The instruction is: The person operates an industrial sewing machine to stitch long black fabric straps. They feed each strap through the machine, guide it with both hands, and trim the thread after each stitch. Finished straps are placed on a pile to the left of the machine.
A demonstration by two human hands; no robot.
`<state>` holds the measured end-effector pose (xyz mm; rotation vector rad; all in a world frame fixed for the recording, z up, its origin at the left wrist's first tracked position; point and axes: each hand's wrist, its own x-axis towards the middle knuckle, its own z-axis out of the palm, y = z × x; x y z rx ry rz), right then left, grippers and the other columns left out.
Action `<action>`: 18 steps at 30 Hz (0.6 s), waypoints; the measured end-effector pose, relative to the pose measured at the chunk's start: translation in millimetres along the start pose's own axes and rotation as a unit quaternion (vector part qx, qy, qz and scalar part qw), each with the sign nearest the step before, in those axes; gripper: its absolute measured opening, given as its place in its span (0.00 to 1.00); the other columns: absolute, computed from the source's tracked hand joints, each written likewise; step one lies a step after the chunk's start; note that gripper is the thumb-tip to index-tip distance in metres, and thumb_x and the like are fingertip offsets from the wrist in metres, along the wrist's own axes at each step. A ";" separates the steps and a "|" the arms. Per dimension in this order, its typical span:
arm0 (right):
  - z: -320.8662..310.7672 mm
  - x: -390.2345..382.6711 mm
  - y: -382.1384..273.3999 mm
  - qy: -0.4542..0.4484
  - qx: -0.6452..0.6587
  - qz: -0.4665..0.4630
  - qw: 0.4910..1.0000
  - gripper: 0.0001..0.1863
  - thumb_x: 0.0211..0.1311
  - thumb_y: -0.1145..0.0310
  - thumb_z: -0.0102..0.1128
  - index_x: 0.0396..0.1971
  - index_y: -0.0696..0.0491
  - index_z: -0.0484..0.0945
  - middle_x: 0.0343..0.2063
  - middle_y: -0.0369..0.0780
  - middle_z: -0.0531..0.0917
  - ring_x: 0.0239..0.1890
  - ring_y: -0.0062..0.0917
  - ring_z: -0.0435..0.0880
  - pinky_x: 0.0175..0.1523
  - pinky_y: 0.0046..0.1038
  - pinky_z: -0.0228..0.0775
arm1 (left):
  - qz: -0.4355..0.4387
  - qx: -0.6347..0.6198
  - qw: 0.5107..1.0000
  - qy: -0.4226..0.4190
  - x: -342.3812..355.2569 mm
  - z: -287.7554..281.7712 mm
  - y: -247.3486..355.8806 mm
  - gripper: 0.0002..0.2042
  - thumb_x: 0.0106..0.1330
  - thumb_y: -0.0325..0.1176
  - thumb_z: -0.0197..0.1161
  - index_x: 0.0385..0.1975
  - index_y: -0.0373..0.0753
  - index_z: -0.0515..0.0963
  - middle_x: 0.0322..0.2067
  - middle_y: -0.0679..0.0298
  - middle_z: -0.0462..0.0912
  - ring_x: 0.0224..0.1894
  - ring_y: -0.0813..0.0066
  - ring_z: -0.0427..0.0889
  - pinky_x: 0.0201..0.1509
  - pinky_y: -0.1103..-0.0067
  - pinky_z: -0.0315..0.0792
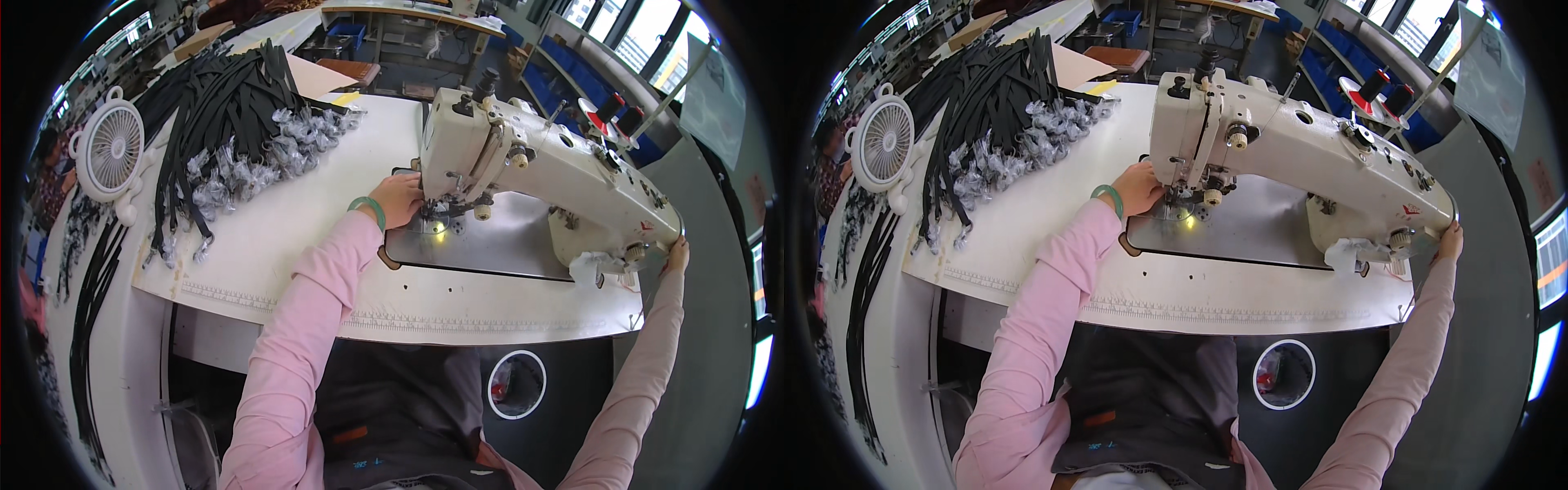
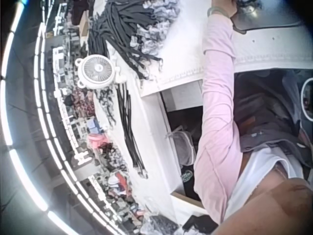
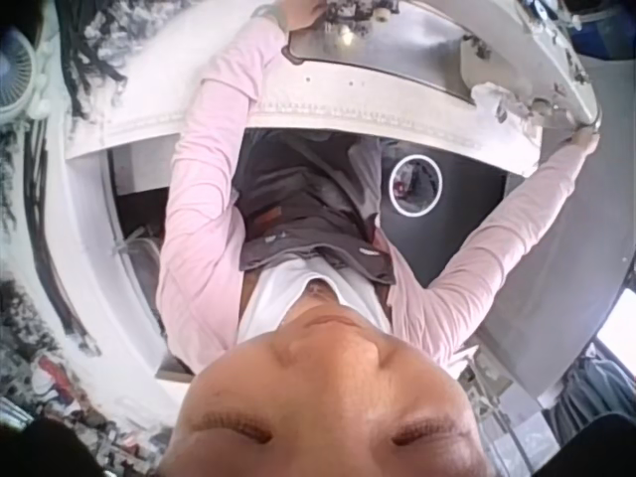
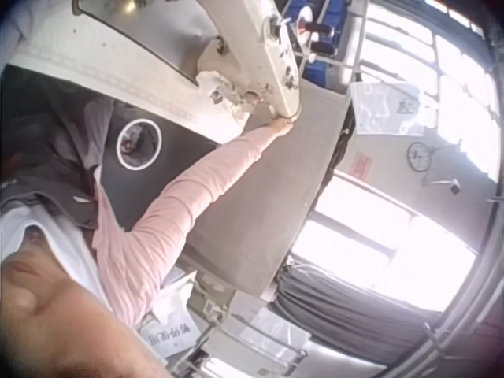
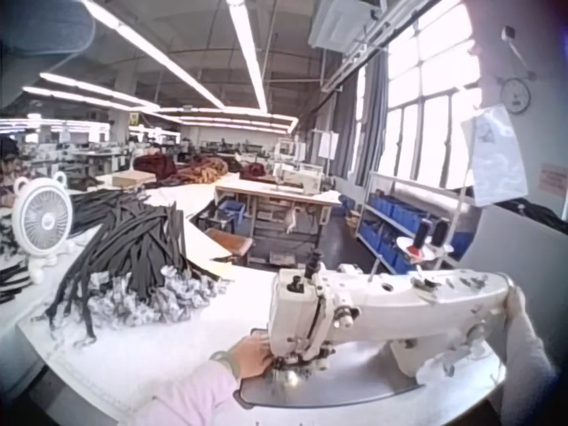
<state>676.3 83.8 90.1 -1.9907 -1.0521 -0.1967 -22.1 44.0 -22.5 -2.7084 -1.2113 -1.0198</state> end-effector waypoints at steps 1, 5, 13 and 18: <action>-9.2 0.4 -2.0 0.019 -0.030 -0.024 0.999 0.23 0.63 0.54 0.37 0.41 0.58 0.72 0.36 0.46 0.79 0.38 0.36 0.77 0.43 0.31 0.66 | -0.008 0.001 1.000 -0.017 3.5 -0.3 2.5 0.08 0.53 0.30 0.54 0.30 0.37 0.78 0.34 0.60 0.77 0.43 0.61 0.71 0.48 0.71 0.65; -24.5 3.4 -18.2 0.137 -0.127 -0.147 0.971 0.23 0.63 0.54 0.38 0.48 0.56 0.70 0.40 0.49 0.77 0.44 0.41 0.75 0.47 0.36 0.66 | -0.048 0.003 0.994 -0.094 12.8 -5.5 7.8 0.07 0.53 0.29 0.54 0.30 0.40 0.78 0.40 0.66 0.76 0.49 0.66 0.70 0.51 0.72 0.65; -23.8 18.6 -24.5 -0.027 -0.094 -0.104 0.990 0.23 0.63 0.54 0.38 0.50 0.54 0.68 0.40 0.47 0.77 0.42 0.38 0.76 0.45 0.34 0.68 | -0.037 -0.036 0.998 -0.040 8.3 -4.9 4.4 0.08 0.52 0.26 0.56 0.32 0.42 0.78 0.43 0.67 0.76 0.51 0.66 0.70 0.53 0.73 0.66; -60.8 29.8 15.0 -0.032 0.032 -0.022 0.999 0.23 0.64 0.52 0.40 0.42 0.57 0.71 0.31 0.42 0.77 0.27 0.26 0.76 0.30 0.24 0.67 | -0.035 -0.057 0.997 -0.033 19.2 0.7 13.3 0.11 0.52 0.26 0.55 0.35 0.44 0.77 0.44 0.67 0.75 0.50 0.65 0.71 0.52 0.72 0.66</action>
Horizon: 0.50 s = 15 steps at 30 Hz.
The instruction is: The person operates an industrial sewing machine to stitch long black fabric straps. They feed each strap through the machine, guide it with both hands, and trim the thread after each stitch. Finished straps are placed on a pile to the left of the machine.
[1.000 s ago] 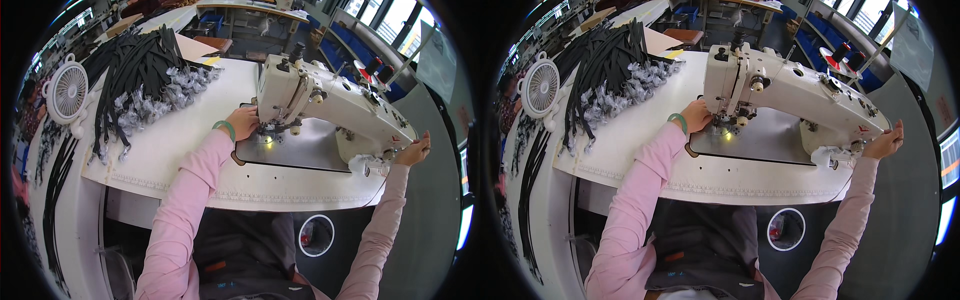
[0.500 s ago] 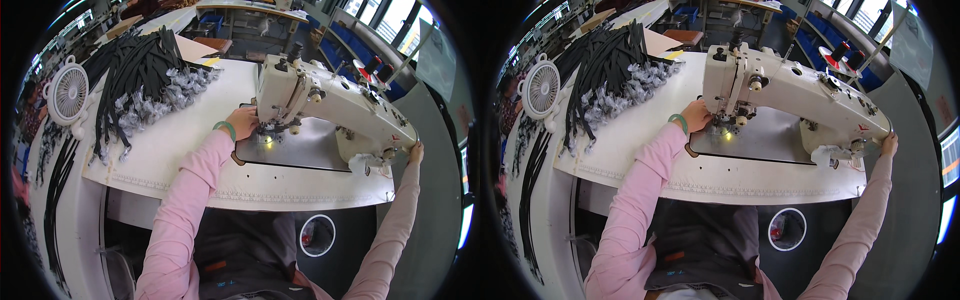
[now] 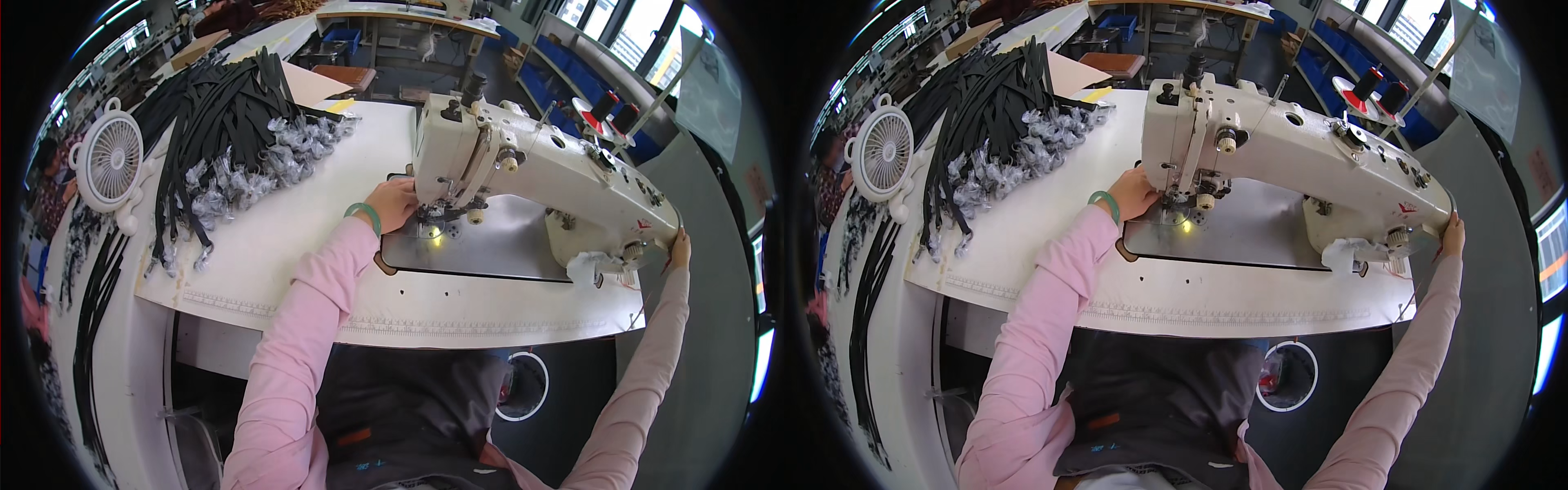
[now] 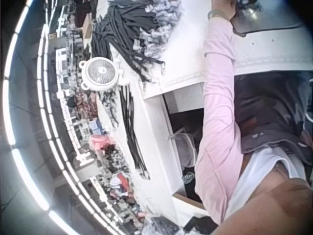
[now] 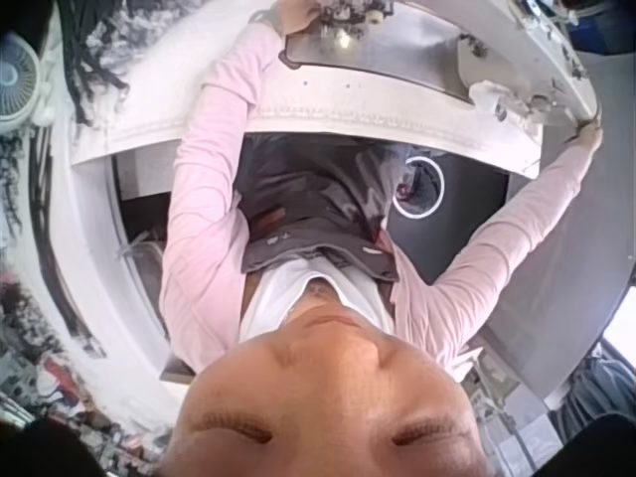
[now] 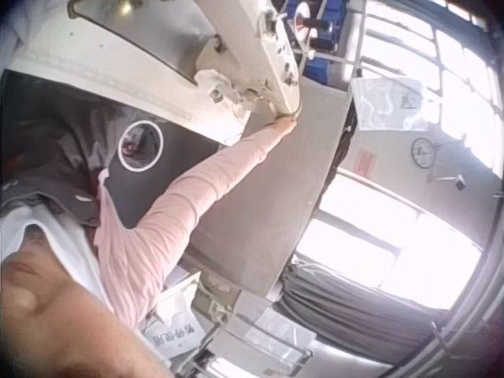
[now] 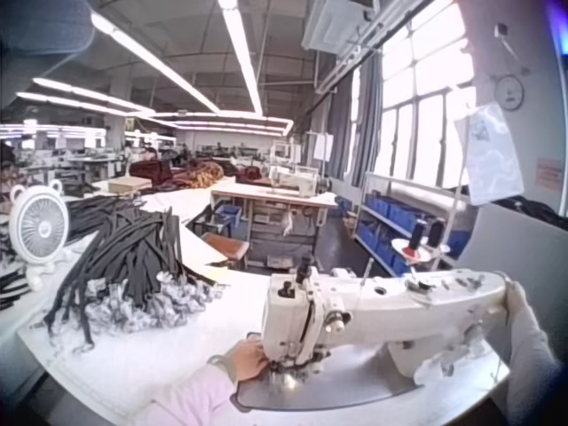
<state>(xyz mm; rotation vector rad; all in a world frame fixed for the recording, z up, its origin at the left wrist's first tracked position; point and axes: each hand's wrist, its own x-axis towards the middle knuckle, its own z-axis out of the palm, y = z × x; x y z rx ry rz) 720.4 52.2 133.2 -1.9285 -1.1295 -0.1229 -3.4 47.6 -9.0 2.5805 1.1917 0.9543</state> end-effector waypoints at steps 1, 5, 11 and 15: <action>35.2 -24.8 -13.8 -0.012 0.015 0.025 0.999 0.23 0.63 0.51 0.40 0.41 0.57 0.71 0.29 0.40 0.77 0.25 0.24 0.74 0.27 0.23 0.65 | -0.019 0.016 1.000 -0.009 -9.1 -7.0 -3.5 0.11 0.52 0.26 0.55 0.35 0.43 0.77 0.44 0.66 0.75 0.50 0.65 0.71 0.52 0.72 0.66; 48.9 -61.9 -28.3 0.032 0.086 0.047 0.995 0.22 0.63 0.50 0.41 0.37 0.56 0.71 0.25 0.36 0.75 0.22 0.19 0.71 0.23 0.21 0.62 | -0.021 0.040 0.999 -0.022 -11.7 -8.2 -4.7 0.09 0.54 0.29 0.55 0.35 0.42 0.77 0.44 0.66 0.74 0.51 0.65 0.70 0.54 0.71 0.64; 34.3 -45.2 -8.3 0.028 0.085 0.013 0.996 0.23 0.63 0.48 0.40 0.36 0.56 0.71 0.23 0.37 0.74 0.19 0.20 0.69 0.21 0.22 0.61 | -0.075 0.200 0.977 -0.027 -17.7 -19.6 15.1 0.08 0.54 0.39 0.58 0.26 0.43 0.79 0.36 0.66 0.75 0.45 0.67 0.71 0.56 0.68 0.58; 38.0 -42.7 -1.9 0.018 0.093 0.027 0.995 0.24 0.62 0.47 0.40 0.35 0.56 0.72 0.23 0.37 0.74 0.17 0.21 0.68 0.21 0.22 0.61 | -0.186 0.157 0.969 -0.046 -29.6 -26.3 46.7 0.10 0.49 0.41 0.63 0.19 0.41 0.78 0.28 0.66 0.74 0.36 0.66 0.71 0.48 0.68 0.63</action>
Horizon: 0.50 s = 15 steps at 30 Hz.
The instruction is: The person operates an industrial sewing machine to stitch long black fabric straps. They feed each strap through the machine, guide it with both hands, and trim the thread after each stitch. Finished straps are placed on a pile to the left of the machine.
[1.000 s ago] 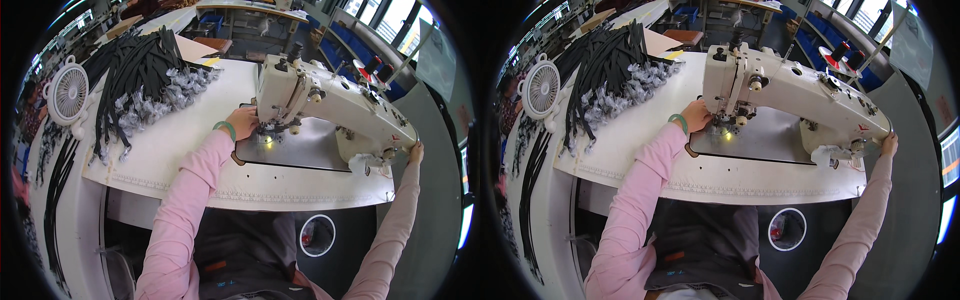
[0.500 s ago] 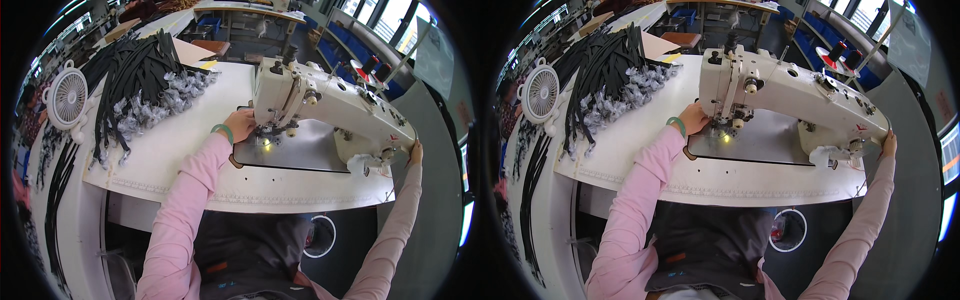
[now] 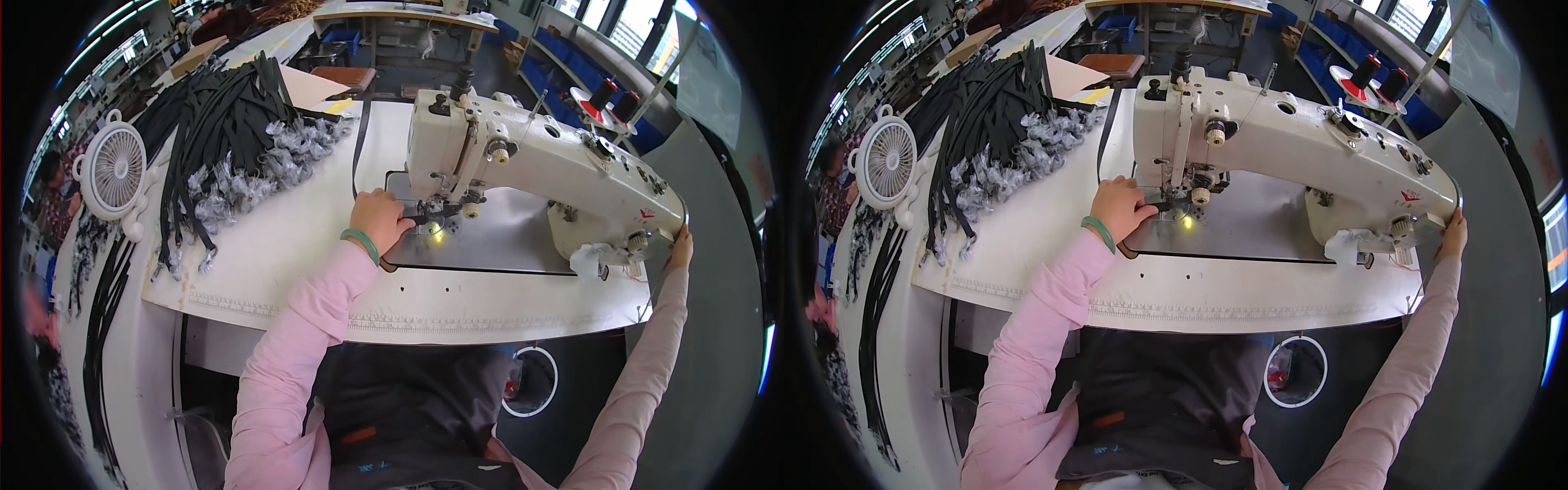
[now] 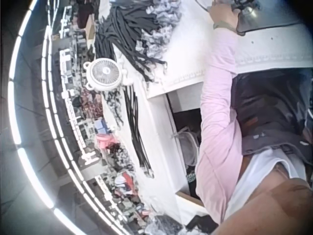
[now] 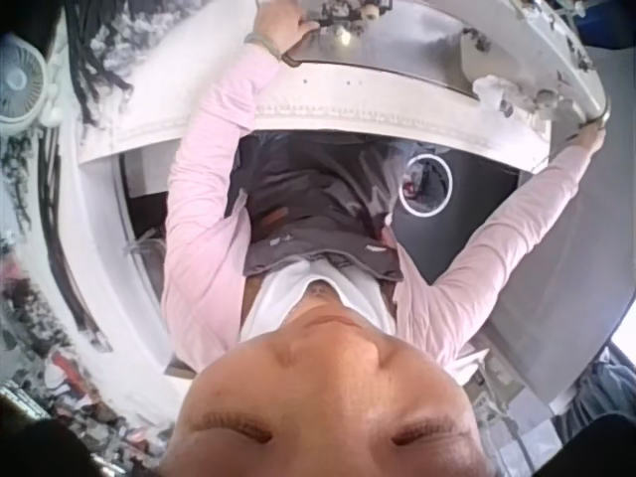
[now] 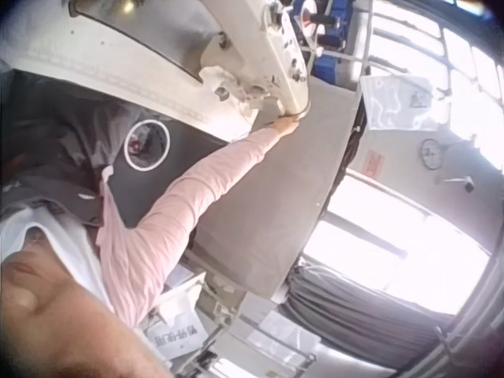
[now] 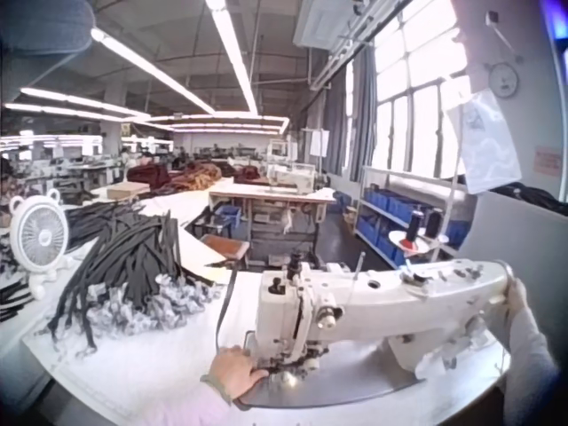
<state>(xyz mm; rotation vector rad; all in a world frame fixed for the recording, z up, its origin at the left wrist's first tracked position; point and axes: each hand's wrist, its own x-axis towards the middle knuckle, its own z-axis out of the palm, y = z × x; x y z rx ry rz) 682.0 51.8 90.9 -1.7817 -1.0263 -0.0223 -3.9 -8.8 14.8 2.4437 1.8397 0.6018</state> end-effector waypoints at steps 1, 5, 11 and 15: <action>3.1 -1.7 -3.1 0.005 0.004 0.004 1.000 0.24 0.62 0.47 0.41 0.35 0.55 0.72 0.23 0.37 0.74 0.17 0.21 0.68 0.21 0.22 0.60 | -0.006 -0.023 1.000 0.014 -2.7 0.1 -0.4 0.10 0.48 0.41 0.63 0.19 0.41 0.78 0.27 0.66 0.74 0.36 0.66 0.71 0.45 0.69 0.65; 21.0 -27.2 -17.1 0.026 0.018 0.052 0.998 0.24 0.63 0.47 0.40 0.37 0.55 0.71 0.28 0.39 0.76 0.25 0.23 0.74 0.26 0.23 0.66 | 0.004 -0.089 0.993 0.079 -8.4 7.4 -9.5 0.09 0.46 0.39 0.65 0.17 0.40 0.77 0.25 0.66 0.74 0.35 0.66 0.71 0.36 0.72 0.69; 45.2 -69.3 8.5 -0.004 0.389 0.071 0.918 0.24 0.64 0.49 0.37 0.50 0.52 0.61 0.46 0.40 0.71 0.46 0.28 0.73 0.46 0.28 0.70 | 0.016 -0.132 0.987 0.093 -2.9 13.9 -10.4 0.07 0.46 0.37 0.65 0.18 0.41 0.79 0.25 0.65 0.74 0.34 0.66 0.71 0.36 0.72 0.69; 25.5 -53.3 6.1 -0.014 0.294 0.052 0.954 0.25 0.64 0.49 0.38 0.50 0.55 0.63 0.43 0.41 0.74 0.44 0.27 0.73 0.45 0.28 0.69 | 0.022 -0.129 0.987 0.096 -2.1 13.8 -10.2 0.06 0.46 0.36 0.65 0.18 0.41 0.80 0.26 0.65 0.74 0.34 0.65 0.71 0.37 0.73 0.69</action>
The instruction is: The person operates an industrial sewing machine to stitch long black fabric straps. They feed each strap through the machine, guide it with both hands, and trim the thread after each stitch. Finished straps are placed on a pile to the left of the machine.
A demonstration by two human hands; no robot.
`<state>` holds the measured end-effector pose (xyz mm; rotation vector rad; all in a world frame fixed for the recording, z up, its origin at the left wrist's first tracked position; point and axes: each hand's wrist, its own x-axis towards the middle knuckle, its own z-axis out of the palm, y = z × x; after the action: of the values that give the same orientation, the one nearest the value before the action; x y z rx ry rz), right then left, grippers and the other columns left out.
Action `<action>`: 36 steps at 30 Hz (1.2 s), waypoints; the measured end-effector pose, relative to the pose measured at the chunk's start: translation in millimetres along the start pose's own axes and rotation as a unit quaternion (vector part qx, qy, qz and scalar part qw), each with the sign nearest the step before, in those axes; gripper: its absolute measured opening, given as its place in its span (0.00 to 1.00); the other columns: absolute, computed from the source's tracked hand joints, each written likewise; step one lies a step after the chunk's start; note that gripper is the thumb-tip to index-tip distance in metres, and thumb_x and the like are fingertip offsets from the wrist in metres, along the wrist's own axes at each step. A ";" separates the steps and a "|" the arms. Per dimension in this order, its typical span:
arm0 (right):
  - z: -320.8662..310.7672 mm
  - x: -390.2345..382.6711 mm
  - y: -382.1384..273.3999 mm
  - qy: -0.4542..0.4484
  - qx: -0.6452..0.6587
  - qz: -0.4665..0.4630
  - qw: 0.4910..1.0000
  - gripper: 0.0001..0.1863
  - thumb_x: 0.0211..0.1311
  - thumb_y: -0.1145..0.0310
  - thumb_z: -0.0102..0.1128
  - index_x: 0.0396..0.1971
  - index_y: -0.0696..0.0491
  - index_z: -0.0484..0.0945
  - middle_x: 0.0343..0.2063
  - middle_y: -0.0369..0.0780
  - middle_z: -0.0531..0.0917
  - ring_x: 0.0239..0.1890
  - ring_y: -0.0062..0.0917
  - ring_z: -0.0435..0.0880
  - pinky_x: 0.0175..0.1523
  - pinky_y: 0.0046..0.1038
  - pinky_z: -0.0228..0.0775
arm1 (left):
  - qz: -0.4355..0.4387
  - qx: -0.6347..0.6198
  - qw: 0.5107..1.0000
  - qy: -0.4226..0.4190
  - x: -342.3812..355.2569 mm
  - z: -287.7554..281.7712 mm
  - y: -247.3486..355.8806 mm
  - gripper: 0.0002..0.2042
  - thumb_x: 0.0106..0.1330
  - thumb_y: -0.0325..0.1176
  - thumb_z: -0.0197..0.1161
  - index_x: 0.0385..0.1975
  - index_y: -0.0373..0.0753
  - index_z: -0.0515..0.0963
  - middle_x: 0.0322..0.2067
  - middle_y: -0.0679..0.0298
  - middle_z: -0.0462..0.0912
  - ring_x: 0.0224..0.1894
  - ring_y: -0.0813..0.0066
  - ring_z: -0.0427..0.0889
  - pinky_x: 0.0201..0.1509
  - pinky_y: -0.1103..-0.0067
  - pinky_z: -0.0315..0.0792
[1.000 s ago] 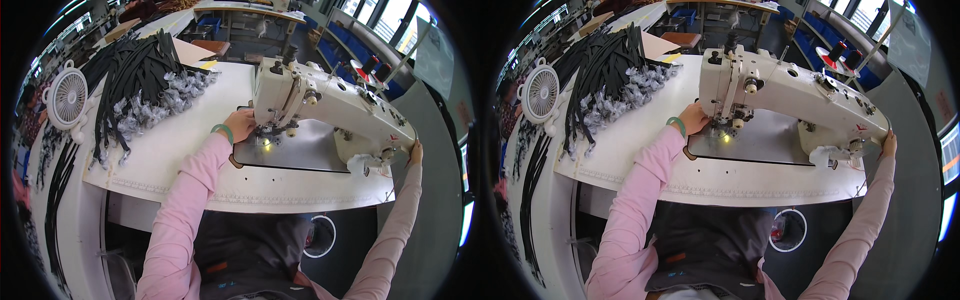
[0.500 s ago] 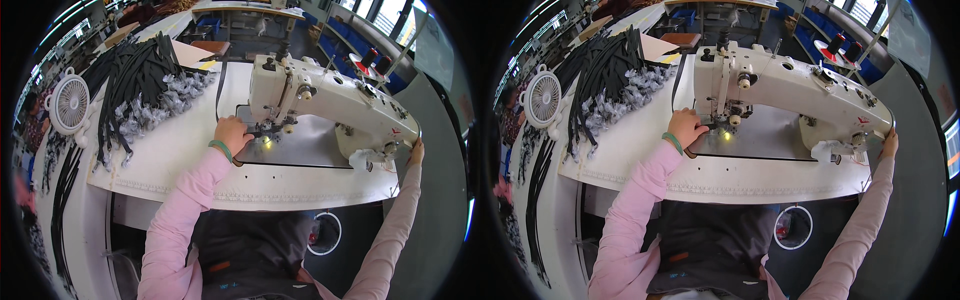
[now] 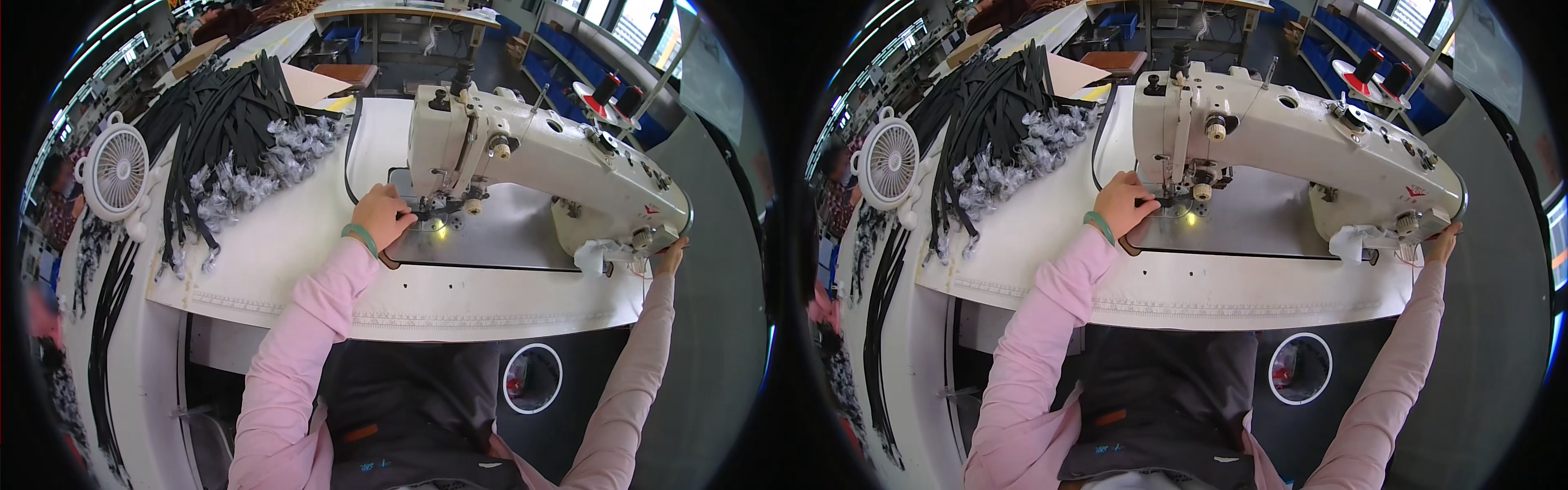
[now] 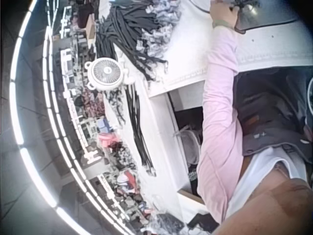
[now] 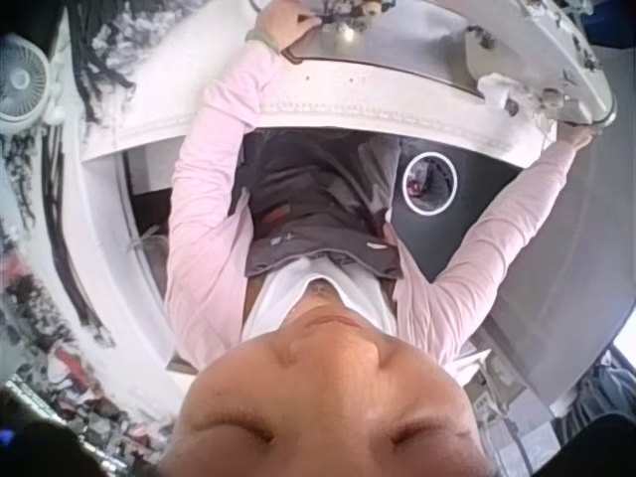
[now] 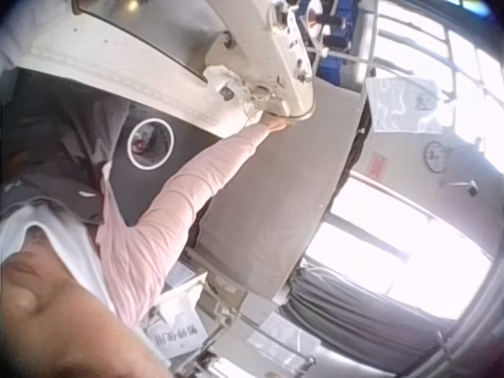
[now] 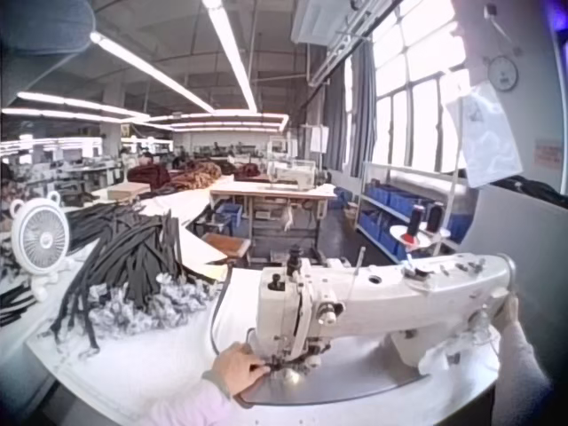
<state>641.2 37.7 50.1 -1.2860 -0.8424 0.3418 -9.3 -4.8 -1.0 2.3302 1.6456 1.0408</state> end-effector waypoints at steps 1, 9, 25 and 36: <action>-4.9 6.8 -6.9 -0.009 -0.037 -0.008 0.999 0.26 0.64 0.49 0.38 0.50 0.55 0.64 0.42 0.41 0.74 0.44 0.27 0.74 0.45 0.28 0.69 | 0.001 0.004 1.000 0.003 0.5 0.4 -0.2 0.06 0.46 0.36 0.65 0.18 0.41 0.80 0.26 0.65 0.74 0.34 0.65 0.71 0.37 0.73 0.69; -1.9 37.4 -25.4 0.013 -0.205 0.002 0.979 0.32 0.61 0.45 0.40 0.46 0.62 0.69 0.41 0.43 0.75 0.45 0.26 0.72 0.48 0.26 0.64 | -0.011 0.023 1.000 -0.002 -0.5 -2.5 -0.1 0.06 0.46 0.36 0.65 0.18 0.41 0.80 0.26 0.65 0.75 0.34 0.66 0.71 0.37 0.73 0.70; 14.0 12.7 -3.5 0.038 -0.235 0.095 0.967 0.29 0.62 0.47 0.40 0.45 0.61 0.70 0.41 0.43 0.76 0.43 0.27 0.73 0.47 0.28 0.64 | -0.043 0.055 0.997 -0.016 -1.8 -5.9 -5.0 0.07 0.47 0.37 0.65 0.19 0.42 0.81 0.27 0.66 0.75 0.35 0.67 0.71 0.38 0.73 0.70; -22.8 79.9 -56.5 -0.072 -0.328 -0.110 0.936 0.28 0.62 0.48 0.42 0.47 0.59 0.68 0.41 0.42 0.76 0.41 0.27 0.75 0.43 0.25 0.67 | -0.008 0.039 0.999 -0.001 7.1 5.5 -0.7 0.06 0.47 0.37 0.65 0.18 0.42 0.81 0.27 0.67 0.75 0.35 0.67 0.71 0.38 0.74 0.70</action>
<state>698.1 58.1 130.3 -1.7717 -1.2789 -0.0401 -5.4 3.3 -2.1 2.3615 1.7325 0.9889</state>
